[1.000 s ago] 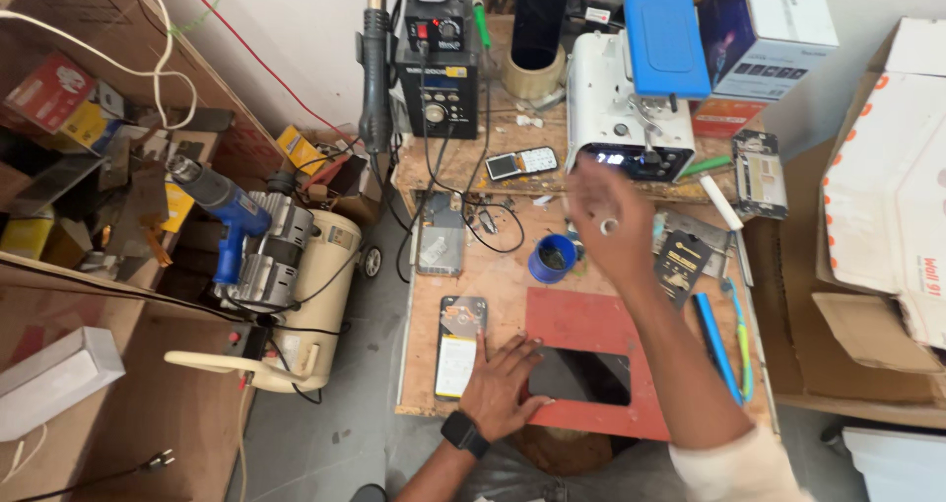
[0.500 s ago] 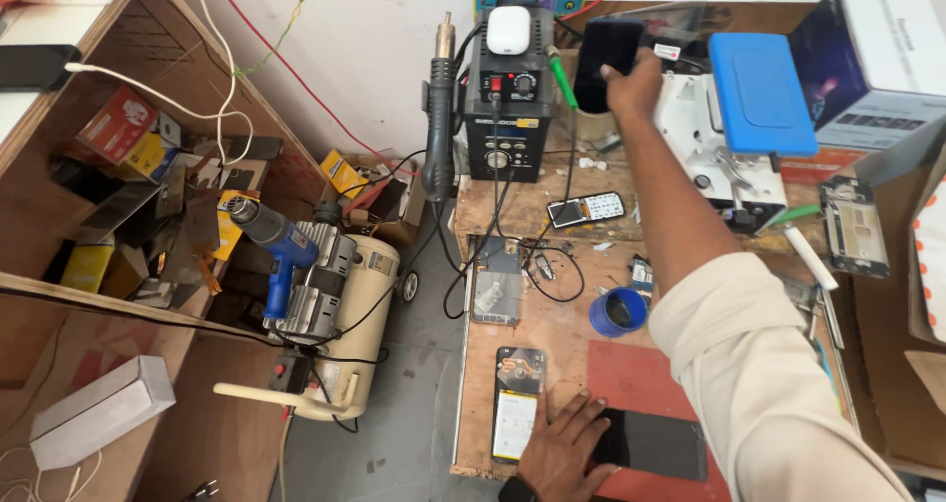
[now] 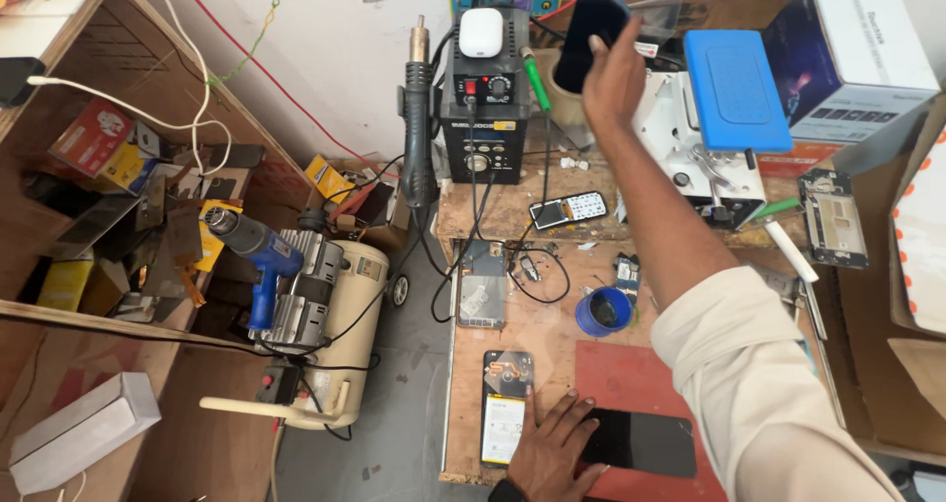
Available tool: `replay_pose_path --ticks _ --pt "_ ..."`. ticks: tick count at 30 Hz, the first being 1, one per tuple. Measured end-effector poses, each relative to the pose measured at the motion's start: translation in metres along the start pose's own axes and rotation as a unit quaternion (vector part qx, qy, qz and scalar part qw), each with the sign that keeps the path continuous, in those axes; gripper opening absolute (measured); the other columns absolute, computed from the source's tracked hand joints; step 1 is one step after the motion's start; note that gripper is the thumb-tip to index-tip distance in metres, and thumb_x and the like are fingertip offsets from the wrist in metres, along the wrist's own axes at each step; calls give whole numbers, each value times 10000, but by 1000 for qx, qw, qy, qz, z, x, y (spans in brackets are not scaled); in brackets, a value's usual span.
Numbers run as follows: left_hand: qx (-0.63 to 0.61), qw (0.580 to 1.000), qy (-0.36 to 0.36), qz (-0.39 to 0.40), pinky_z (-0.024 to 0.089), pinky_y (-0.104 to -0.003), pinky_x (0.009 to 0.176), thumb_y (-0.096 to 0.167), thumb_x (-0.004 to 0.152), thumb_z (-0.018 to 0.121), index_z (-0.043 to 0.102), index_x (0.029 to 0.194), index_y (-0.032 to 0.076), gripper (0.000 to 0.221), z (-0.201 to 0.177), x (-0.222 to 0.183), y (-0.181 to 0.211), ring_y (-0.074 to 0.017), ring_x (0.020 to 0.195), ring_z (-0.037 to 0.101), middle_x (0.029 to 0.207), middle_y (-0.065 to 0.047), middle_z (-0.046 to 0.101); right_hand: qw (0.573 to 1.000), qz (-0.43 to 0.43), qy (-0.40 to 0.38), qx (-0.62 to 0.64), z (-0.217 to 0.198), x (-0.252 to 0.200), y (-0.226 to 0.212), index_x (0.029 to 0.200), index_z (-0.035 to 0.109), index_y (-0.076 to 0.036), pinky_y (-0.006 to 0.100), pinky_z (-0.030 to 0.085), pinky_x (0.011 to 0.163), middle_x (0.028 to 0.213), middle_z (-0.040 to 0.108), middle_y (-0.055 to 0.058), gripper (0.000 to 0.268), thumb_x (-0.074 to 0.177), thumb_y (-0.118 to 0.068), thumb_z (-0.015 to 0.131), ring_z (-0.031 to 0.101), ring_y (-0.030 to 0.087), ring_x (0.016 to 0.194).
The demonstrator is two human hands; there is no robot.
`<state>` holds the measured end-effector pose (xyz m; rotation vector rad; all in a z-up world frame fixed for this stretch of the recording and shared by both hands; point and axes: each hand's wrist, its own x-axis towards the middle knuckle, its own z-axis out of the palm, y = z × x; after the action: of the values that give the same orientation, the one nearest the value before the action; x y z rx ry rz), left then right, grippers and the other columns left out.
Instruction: The person applies adhesive tape to a mobile phone screen and uses a thin tool to press and smooth the edges on a repair bench.
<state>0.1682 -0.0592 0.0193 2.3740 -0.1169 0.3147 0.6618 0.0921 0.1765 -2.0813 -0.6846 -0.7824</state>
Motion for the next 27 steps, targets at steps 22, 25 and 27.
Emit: replay_pose_path --ticks 22,25,27 --pt "-418 876 238 -37 454 -408 1175 200 522 995 287 1550 35 1259 -153 125 50 -281 1377 536 1498 -141 489 894 153 -111 405 -289 -227 -95 1278 539 32 262 539 708 1049 693 92 272 1061 -86 653 655 114 833" --pt "-322 916 228 -75 518 -409 1127 205 491 1031 427 1502 22 1192 -131 108 54 -280 1292 643 1404 -158 610 878 239 -98 403 -316 -251 -86 1190 523 6 259 538 497 931 705 79 292 972 -114 676 667 130 595" --pt "-324 909 234 -122 549 -405 1091 230 479 1028 433 1488 25 1189 -115 96 49 -267 1250 664 1384 -149 621 903 183 7 390 -336 -223 -64 1064 505 -12 254 470 517 861 579 45 161 1053 -88 646 563 109 590"
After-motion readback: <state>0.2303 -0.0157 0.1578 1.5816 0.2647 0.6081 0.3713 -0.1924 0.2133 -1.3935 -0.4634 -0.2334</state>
